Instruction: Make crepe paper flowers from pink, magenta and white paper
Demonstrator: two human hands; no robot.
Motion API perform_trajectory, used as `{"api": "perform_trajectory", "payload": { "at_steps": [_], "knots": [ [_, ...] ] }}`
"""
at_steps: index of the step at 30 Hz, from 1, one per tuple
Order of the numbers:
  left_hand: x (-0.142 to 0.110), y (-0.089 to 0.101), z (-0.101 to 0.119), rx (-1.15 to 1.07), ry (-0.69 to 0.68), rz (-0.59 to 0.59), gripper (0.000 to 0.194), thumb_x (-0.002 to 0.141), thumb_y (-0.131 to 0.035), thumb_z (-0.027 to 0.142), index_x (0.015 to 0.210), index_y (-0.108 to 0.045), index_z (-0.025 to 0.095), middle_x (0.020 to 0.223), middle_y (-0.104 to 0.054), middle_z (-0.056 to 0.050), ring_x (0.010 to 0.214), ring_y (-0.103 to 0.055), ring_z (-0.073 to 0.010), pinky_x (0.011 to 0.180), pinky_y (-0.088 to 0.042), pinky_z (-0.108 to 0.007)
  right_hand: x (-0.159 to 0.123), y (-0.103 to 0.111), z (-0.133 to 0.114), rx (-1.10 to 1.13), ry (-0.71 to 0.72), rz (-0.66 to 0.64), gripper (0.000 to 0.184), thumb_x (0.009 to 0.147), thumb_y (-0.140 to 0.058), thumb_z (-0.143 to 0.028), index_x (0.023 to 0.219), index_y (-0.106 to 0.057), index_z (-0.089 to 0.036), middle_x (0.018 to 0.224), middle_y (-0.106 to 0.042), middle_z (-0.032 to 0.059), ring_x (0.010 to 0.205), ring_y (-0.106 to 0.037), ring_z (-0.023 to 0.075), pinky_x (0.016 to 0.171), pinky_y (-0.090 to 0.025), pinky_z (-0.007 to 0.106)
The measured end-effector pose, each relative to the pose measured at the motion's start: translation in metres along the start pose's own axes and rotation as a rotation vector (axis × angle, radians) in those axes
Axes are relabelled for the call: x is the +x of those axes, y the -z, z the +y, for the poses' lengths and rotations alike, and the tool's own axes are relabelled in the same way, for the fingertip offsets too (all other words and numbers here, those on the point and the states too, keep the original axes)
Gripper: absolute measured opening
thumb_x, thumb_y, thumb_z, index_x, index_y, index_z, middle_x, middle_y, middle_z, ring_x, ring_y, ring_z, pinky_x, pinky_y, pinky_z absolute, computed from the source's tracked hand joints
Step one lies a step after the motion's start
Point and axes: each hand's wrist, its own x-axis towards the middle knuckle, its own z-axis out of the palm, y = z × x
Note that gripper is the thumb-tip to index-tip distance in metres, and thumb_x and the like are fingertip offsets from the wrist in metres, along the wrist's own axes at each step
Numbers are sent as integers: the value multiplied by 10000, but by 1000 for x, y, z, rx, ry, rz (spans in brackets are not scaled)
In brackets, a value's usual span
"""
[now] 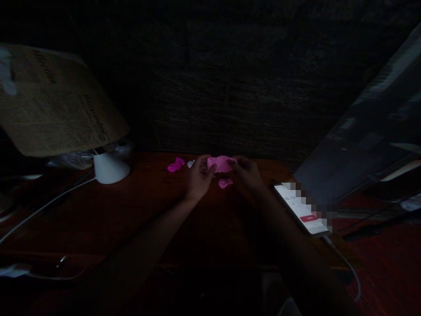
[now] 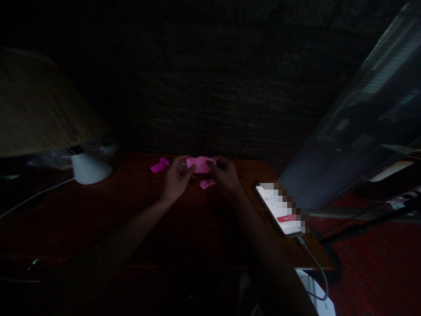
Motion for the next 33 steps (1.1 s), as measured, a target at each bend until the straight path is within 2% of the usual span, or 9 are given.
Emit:
{"api": "perform_trajectory", "payload": {
  "at_steps": [5,10,16,20,25,28,31,33],
  "knots": [
    [0,1,-2,18,-32,-3,265,831,-653,180,1086,-583,193,1029,-671,-69,852,-693,-159,619,-613,-234,-5,-3,-2,-5,-45,-100,409,720,-728,-535,879,-703,-158,810,-695,49,713,-628,181,635,-505,300],
    [-1,0,-4,24,-35,-14,322,874,-613,197,1189,-546,204,1046,-669,-76,839,-699,-154,629,-610,-235,0,2,1,-113,-40,4,392,684,-711,-539,692,-666,-150,667,-632,30,625,-568,160,593,-444,284],
    [-2,0,-2,103,-56,-30,332,931,-544,210,1260,-509,205,1132,-662,-96,691,-689,-100,633,-584,-220,2,3,1,-120,-79,43,378,662,-692,-520,689,-665,-144,627,-602,12,598,-525,144,561,-399,265],
    [-2,2,0,168,-63,1,300,948,-523,228,1245,-523,189,1144,-651,-105,673,-686,-98,622,-567,-221,1,2,-2,-109,-98,47,393,649,-701,-531,677,-665,-141,602,-580,3,589,-513,138,559,-396,259],
    [-3,4,2,217,-67,-18,247,982,-450,253,1189,-570,194,999,-685,-74,656,-675,-112,637,-556,-246,1,1,-3,-85,-99,56,377,644,-708,-521,680,-662,-149,626,-596,3,609,-522,138,591,-401,263],
    [-2,5,1,219,-68,-21,198,953,-513,270,1112,-599,191,923,-686,-54,685,-670,-125,646,-547,-248,1,1,-3,-58,-85,49,358,642,-707,-511,655,-638,-160,619,-585,-5,602,-514,134,596,-402,265],
    [0,4,-3,217,-81,13,204,887,-617,267,1074,-601,188,956,-682,-54,726,-664,-130,645,-533,-239,2,1,-4,-48,-82,58,341,637,-710,-493,640,-628,-162,602,-567,-15,582,-495,124,595,-402,264],
    [1,4,-4,224,-91,30,203,871,-627,235,1066,-601,186,962,-684,-56,775,-668,-138,670,-534,-243,2,1,-3,-60,-86,66,333,642,-704,-487,645,-632,-162,594,-558,-19,576,-488,123,588,-398,264]
  ]
}}
